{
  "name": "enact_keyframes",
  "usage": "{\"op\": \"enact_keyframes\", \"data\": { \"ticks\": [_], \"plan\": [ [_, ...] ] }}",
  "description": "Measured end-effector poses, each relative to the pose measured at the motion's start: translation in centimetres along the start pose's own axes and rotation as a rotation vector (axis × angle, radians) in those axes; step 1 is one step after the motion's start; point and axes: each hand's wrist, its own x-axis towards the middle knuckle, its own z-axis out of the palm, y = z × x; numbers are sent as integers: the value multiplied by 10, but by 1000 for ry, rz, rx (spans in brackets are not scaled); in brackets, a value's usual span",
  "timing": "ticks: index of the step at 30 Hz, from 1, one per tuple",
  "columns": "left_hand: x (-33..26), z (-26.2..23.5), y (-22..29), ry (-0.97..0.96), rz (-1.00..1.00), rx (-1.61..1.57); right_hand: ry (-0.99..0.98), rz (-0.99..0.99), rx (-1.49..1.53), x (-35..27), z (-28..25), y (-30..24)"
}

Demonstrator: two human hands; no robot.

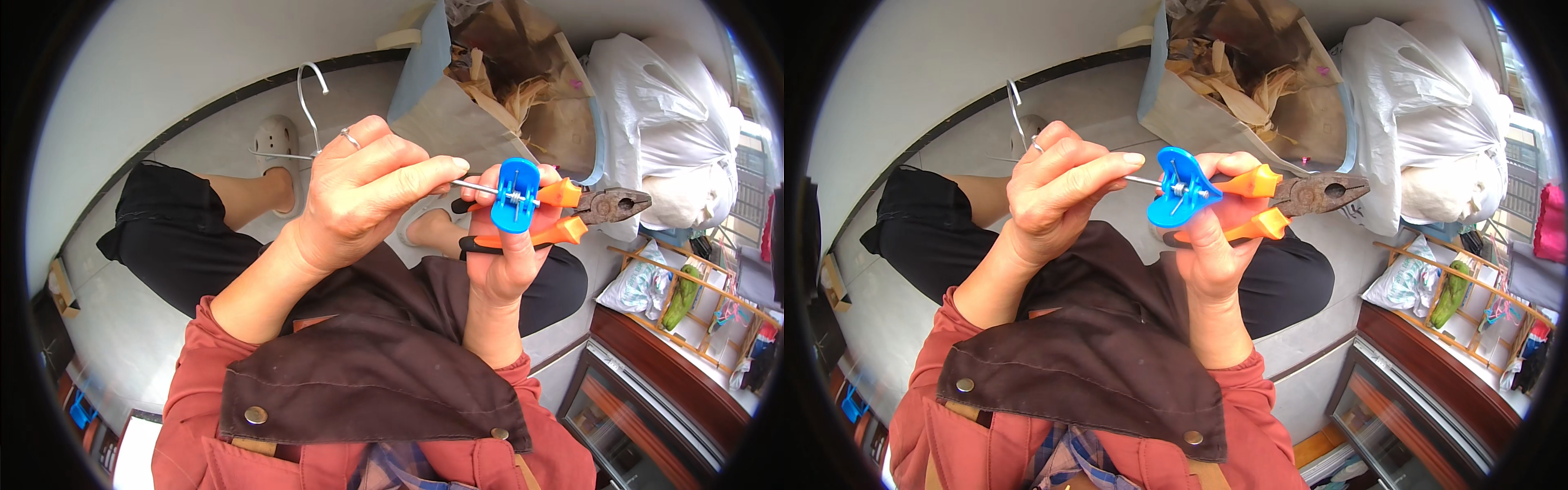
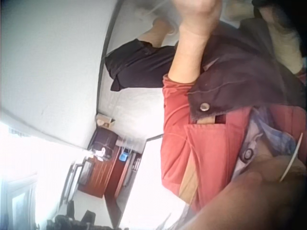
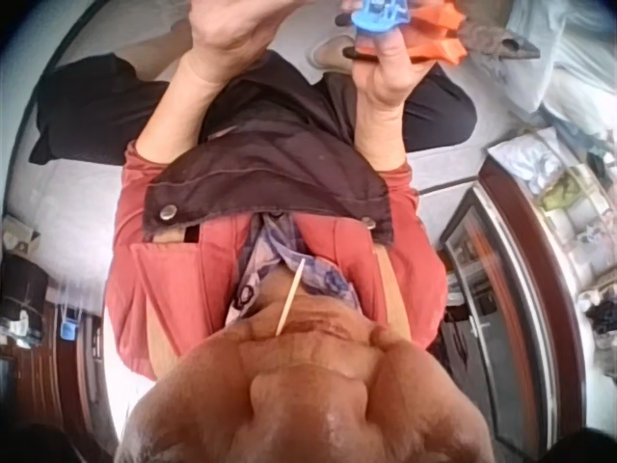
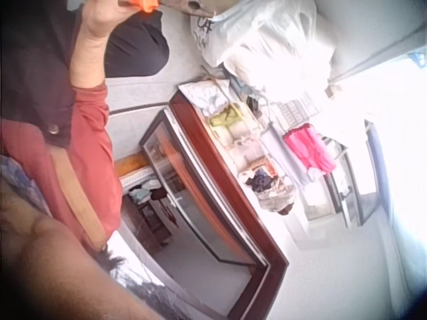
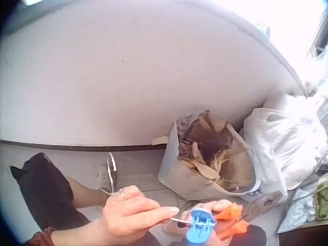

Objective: The person assembles wire hangers with blue plastic clips using pliers. They bend and secure wire segments, attach clips, and place finished hangers on a nearby windowsill.

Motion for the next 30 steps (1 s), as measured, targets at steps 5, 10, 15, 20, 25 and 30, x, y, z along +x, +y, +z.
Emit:
{"op": "enact_keyframes", "data": {
  "ticks": [5,10,15,20,25,30],
  "plan": [
    [4,-3,3,8,6,30,-5,20,-15,2,0,-2],
    [6,-2,2,-4,-2,37,20,49,-12,3,-2,-2],
    [5,1,-1,-22,-18,43,41,67,-8,4,-4,-1],
    [4,6,-5,-32,-41,36,43,93,-36,6,-10,-1],
    [1,10,-12,-55,-93,-1,5,130,53,8,-2,-5],
    [2,8,-16,-49,-83,28,16,143,32,8,-2,-6]
  ]
}}
